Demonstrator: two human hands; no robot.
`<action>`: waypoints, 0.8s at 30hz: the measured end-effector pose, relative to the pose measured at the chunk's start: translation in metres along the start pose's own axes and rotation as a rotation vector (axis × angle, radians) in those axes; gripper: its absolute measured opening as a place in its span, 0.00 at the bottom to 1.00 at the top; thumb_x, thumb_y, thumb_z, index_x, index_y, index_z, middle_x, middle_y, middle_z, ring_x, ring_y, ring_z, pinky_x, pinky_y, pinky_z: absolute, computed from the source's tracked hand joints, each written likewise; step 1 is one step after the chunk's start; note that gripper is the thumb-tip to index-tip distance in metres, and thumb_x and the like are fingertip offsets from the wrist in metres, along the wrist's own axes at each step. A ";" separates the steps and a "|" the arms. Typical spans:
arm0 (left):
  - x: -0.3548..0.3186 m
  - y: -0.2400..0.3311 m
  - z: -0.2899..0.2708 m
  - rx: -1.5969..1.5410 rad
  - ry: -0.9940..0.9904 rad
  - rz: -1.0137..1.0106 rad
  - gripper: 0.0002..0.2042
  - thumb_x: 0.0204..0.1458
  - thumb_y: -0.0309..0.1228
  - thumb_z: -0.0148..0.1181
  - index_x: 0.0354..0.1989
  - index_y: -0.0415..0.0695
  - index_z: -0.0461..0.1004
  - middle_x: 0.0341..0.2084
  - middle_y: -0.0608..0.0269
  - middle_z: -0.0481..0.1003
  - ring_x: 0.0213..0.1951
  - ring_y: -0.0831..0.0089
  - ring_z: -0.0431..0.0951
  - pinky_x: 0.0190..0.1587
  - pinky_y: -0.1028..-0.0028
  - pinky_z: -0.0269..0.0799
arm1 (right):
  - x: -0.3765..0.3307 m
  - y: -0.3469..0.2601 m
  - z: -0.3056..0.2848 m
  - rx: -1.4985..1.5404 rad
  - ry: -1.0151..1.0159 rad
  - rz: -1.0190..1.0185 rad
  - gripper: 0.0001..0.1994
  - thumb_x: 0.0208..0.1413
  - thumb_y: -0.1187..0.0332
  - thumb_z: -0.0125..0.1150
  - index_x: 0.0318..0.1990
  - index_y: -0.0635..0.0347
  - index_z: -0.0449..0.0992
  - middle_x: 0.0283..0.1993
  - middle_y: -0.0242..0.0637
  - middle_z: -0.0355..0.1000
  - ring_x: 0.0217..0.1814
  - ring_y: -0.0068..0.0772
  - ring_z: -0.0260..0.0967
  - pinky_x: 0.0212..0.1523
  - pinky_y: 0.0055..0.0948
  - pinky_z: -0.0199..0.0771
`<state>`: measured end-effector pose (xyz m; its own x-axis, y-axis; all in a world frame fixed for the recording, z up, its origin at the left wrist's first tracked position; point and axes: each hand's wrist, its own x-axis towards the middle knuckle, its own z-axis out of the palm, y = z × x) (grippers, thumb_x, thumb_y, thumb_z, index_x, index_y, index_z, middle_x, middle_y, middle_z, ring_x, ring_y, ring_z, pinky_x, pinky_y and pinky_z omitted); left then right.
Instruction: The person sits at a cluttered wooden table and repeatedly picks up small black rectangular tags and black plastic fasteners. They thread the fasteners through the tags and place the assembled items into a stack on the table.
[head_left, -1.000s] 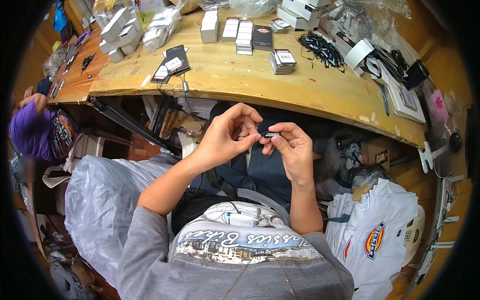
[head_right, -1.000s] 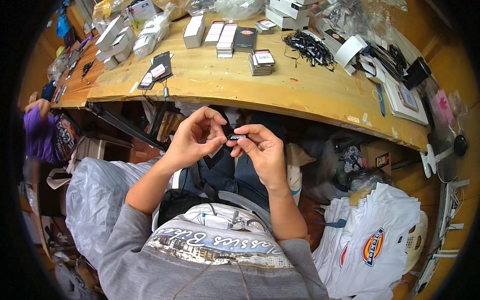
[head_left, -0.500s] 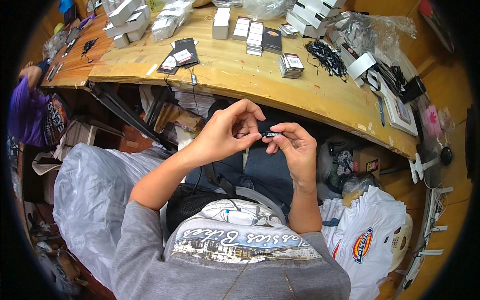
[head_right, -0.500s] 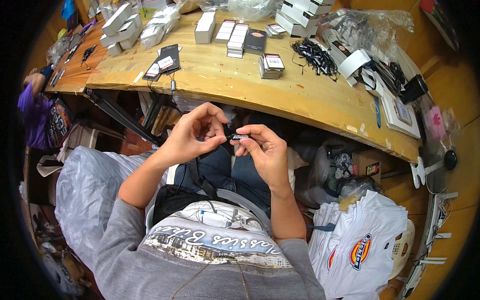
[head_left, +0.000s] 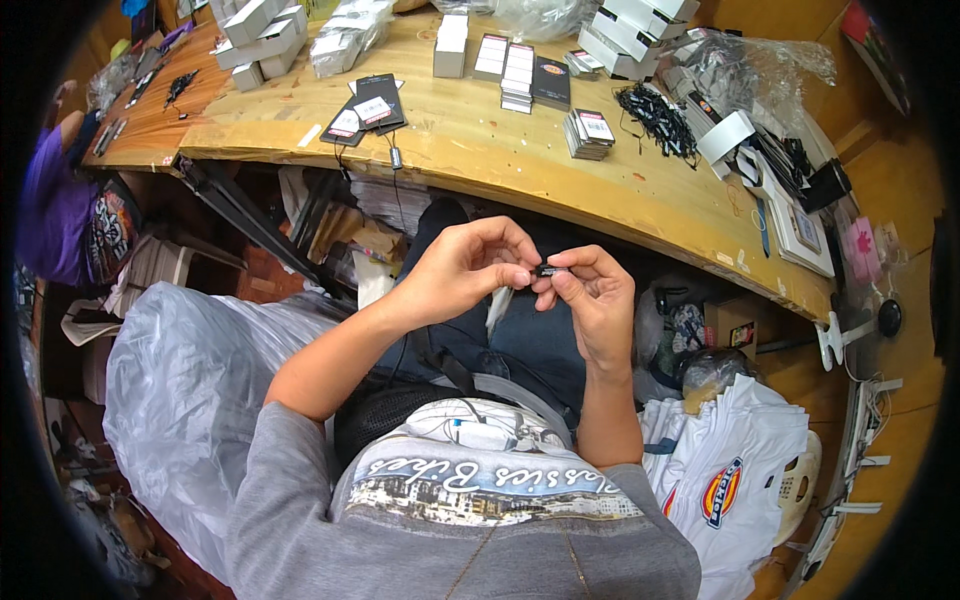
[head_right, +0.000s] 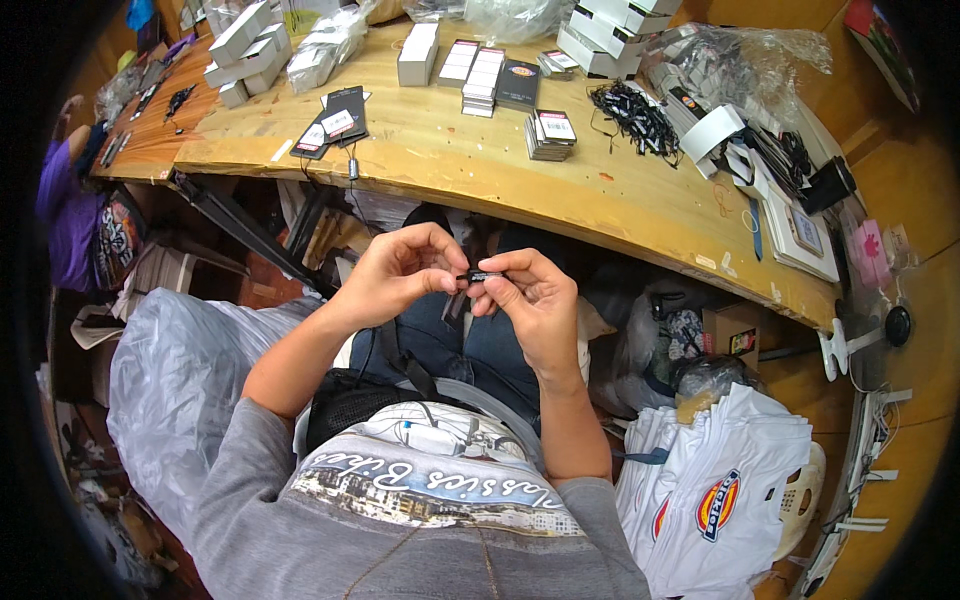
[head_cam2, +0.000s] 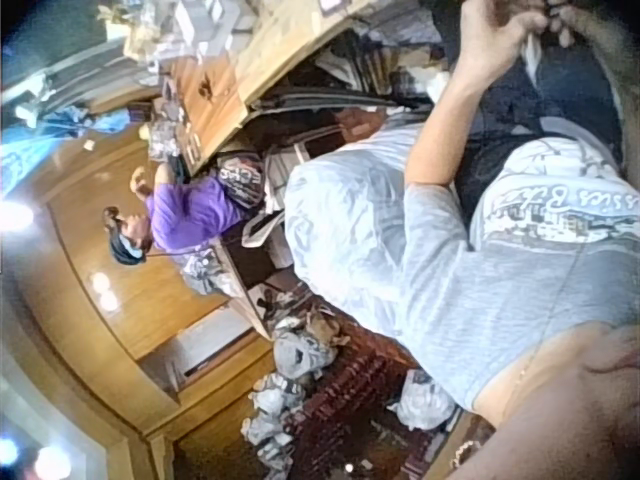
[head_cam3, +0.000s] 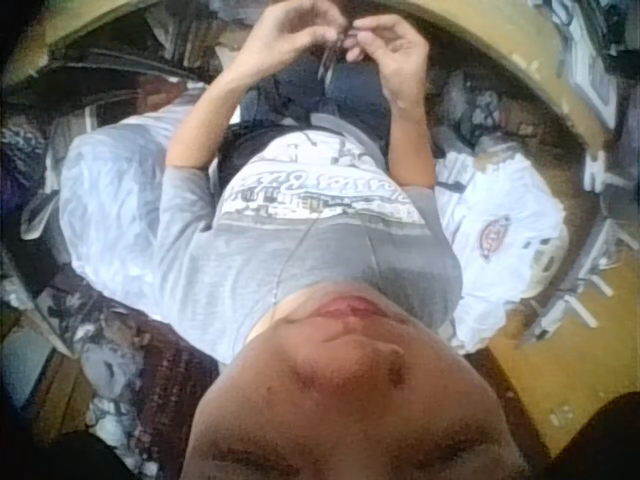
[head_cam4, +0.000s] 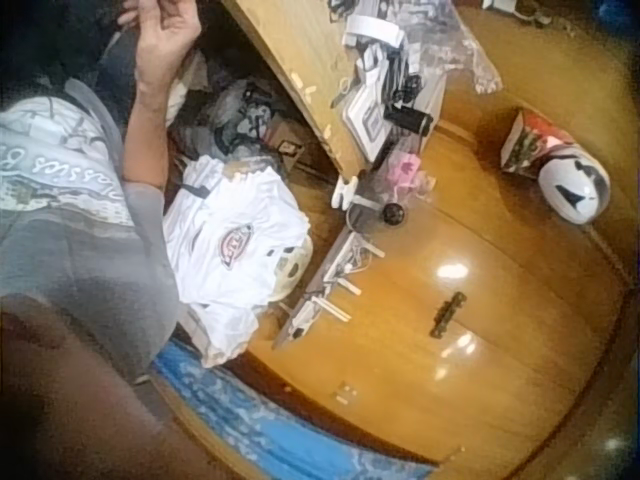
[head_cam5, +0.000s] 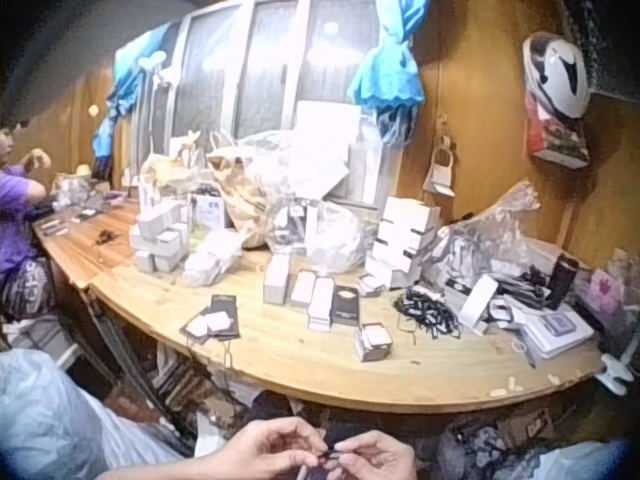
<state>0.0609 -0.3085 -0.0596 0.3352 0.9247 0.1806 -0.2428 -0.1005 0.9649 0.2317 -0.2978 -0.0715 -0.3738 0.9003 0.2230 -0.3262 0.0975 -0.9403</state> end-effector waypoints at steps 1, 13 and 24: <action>-0.001 0.000 -0.001 0.004 -0.002 -0.019 0.06 0.40 0.20 0.55 0.28 0.36 0.66 0.24 0.65 0.69 0.27 0.81 0.70 0.32 0.83 0.67 | 0.000 -0.001 0.000 -0.002 0.002 0.000 0.06 0.45 0.79 0.51 0.33 0.67 0.68 0.24 0.40 0.69 0.22 0.23 0.66 0.25 0.16 0.66; 0.000 0.000 -0.006 -0.031 -0.014 -0.135 0.06 0.36 0.19 0.59 0.23 0.36 0.68 0.21 0.64 0.70 0.25 0.81 0.70 0.29 0.84 0.67 | -0.002 -0.002 0.005 0.051 -0.068 0.034 0.05 0.45 0.80 0.50 0.31 0.68 0.68 0.23 0.41 0.68 0.21 0.23 0.66 0.23 0.17 0.67; 0.001 -0.009 -0.004 0.056 -0.022 -0.004 0.07 0.36 0.22 0.60 0.22 0.37 0.67 0.20 0.66 0.70 0.23 0.83 0.70 0.27 0.84 0.66 | -0.002 -0.008 0.008 0.015 -0.103 0.029 0.04 0.44 0.81 0.50 0.30 0.68 0.68 0.23 0.39 0.67 0.22 0.22 0.65 0.23 0.16 0.67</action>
<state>0.0598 -0.3047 -0.0687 0.3558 0.9171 0.1801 -0.1900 -0.1177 0.9747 0.2280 -0.3036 -0.0621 -0.4701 0.8543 0.2218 -0.3264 0.0652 -0.9430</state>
